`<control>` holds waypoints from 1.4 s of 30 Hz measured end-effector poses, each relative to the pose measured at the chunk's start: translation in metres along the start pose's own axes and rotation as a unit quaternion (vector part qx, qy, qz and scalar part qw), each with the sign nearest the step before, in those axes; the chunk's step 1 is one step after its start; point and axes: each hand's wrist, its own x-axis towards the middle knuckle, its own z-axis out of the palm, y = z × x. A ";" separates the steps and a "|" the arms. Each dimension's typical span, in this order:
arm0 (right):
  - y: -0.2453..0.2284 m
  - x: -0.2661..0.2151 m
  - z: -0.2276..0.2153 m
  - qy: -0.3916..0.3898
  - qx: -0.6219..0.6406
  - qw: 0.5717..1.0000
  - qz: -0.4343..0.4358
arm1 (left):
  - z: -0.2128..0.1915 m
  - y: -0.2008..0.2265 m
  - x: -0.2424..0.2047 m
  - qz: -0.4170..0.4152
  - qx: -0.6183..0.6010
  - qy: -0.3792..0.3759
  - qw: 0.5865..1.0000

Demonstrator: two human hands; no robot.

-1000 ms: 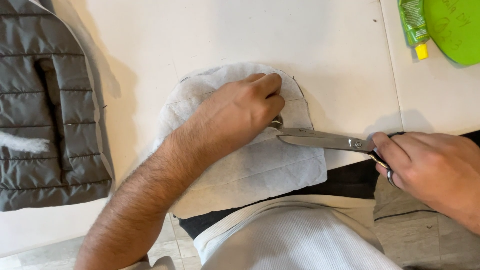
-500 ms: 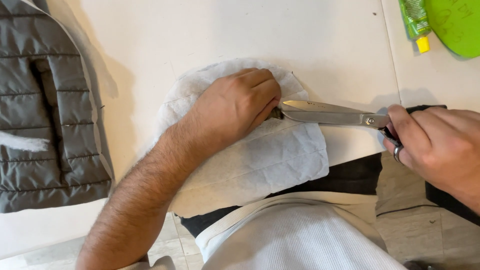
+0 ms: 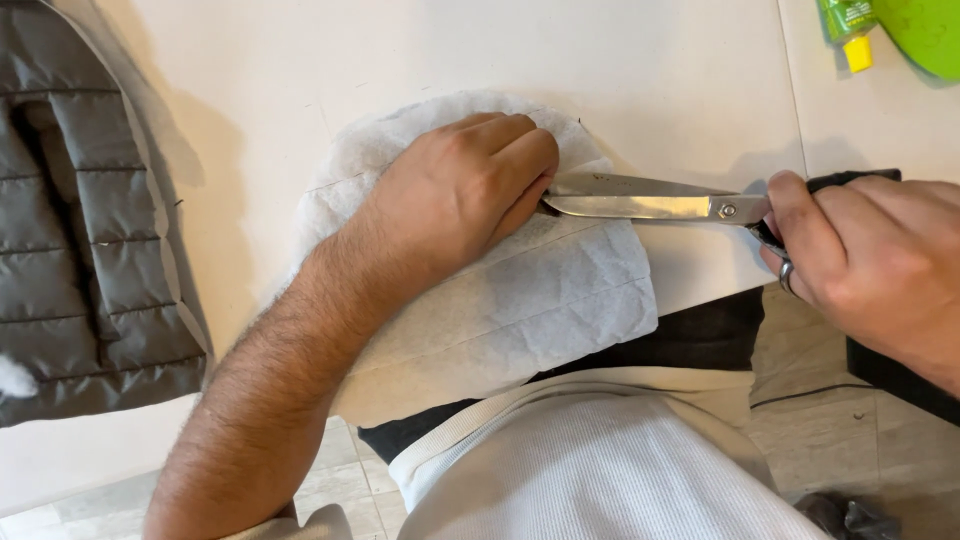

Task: Cutting a precise opening in quilted fabric using scissors and then applying adhesive to the edges.

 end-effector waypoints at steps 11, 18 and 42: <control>0.007 0.006 0.008 0.026 -0.011 0.999 -0.017 | -0.004 0.000 0.001 -0.003 -0.008 -0.013 1.000; 0.018 0.023 0.020 0.081 -0.011 0.995 -0.062 | -0.003 -0.001 0.001 -0.010 -0.010 -0.020 1.000; 0.056 -0.002 0.054 0.129 0.080 0.973 -0.176 | -0.013 0.000 0.003 -0.033 -0.066 -0.018 0.997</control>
